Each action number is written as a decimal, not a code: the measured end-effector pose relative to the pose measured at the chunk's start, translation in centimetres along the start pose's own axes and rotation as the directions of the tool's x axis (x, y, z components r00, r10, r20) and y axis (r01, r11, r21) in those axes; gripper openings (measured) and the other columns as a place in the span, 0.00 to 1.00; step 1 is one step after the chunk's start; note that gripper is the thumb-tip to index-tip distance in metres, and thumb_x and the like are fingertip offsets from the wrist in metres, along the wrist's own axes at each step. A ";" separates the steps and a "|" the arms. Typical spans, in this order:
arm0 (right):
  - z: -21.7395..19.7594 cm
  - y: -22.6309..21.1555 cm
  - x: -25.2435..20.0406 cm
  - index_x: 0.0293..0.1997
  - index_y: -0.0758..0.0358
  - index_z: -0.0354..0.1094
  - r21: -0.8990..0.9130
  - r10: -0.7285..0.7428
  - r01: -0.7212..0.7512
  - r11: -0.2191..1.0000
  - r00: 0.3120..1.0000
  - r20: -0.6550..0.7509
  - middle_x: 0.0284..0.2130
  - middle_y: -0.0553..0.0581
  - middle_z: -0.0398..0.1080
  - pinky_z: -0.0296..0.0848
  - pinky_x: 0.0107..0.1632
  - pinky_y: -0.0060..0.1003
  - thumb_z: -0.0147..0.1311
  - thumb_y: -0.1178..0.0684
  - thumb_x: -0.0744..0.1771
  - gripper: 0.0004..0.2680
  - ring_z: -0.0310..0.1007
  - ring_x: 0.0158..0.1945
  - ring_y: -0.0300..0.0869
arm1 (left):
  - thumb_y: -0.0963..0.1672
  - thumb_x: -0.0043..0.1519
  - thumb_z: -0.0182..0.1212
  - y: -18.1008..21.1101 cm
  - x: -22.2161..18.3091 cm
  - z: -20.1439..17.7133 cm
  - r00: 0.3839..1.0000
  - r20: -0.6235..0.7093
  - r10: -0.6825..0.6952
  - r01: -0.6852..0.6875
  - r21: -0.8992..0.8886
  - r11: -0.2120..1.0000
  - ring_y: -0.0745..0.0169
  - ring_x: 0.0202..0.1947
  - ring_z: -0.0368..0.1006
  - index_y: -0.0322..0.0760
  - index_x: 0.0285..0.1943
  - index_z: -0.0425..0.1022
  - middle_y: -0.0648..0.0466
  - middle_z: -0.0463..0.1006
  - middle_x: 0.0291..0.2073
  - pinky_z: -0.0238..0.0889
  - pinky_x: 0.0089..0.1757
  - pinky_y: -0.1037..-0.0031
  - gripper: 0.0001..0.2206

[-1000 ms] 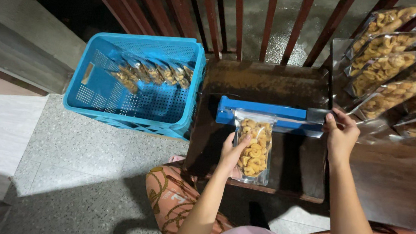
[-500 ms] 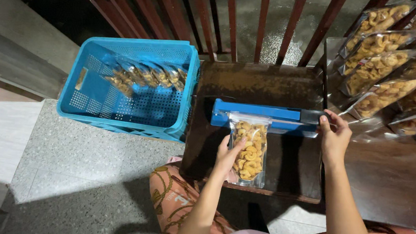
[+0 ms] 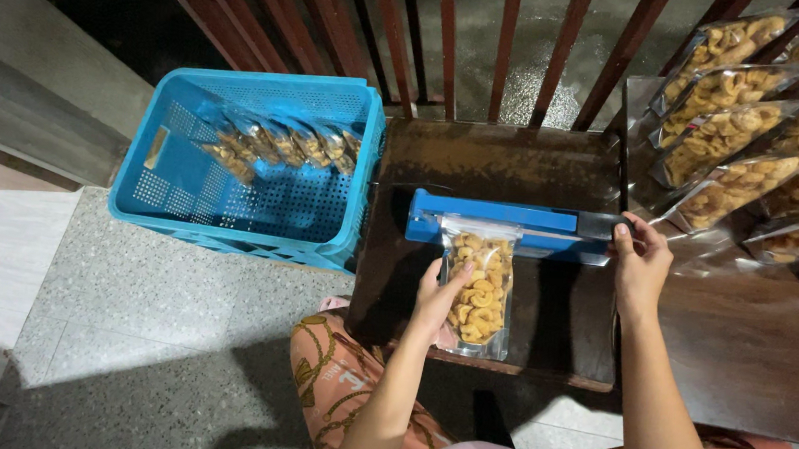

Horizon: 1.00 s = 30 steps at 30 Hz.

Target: The person uses a heat sealer to close bags of snack items and places the sealed bags into a blue crate.

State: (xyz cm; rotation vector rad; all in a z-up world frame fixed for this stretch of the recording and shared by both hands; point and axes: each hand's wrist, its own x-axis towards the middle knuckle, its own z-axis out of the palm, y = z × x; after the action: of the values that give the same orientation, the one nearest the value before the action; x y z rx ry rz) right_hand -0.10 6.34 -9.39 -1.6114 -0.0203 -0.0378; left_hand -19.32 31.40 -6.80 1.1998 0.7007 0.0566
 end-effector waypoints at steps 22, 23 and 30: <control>-0.2 0.6 0.4 0.57 0.67 0.73 0.055 0.043 -0.044 0.998 0.999 0.025 0.41 0.53 0.72 0.74 0.40 0.29 0.59 0.56 0.71 0.09 0.72 0.36 0.35 | 0.55 0.56 0.69 -0.4 0.2 0.0 1.000 -0.007 0.028 -0.028 0.013 1.000 0.58 0.50 0.78 0.34 0.62 0.70 0.46 0.80 0.50 0.71 0.48 0.69 0.31; -0.2 0.5 0.4 0.56 0.67 0.73 0.057 0.040 -0.042 0.997 0.999 0.024 0.41 0.52 0.72 0.74 0.39 0.29 0.58 0.56 0.71 0.09 0.72 0.36 0.34 | 0.55 0.56 0.69 -0.3 0.2 0.0 0.999 -0.007 0.034 -0.033 0.033 0.999 0.58 0.50 0.78 0.33 0.62 0.70 0.45 0.80 0.51 0.71 0.48 0.69 0.31; -0.3 0.4 0.3 0.56 0.68 0.73 0.067 -0.015 0.012 0.998 0.999 0.038 0.43 0.50 0.70 0.74 0.40 0.30 0.58 0.56 0.71 0.09 0.72 0.36 0.35 | 0.56 0.56 0.68 0.0 -0.2 0.1 1.000 -0.003 0.018 -0.018 0.030 0.999 0.57 0.51 0.78 0.34 0.63 0.69 0.46 0.80 0.51 0.71 0.49 0.68 0.32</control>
State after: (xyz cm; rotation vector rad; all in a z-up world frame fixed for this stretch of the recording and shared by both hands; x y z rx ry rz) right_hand 0.23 6.05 -9.77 -1.5452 -0.0619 -0.0163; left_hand -19.43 31.21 -6.64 1.2349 0.6952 0.0634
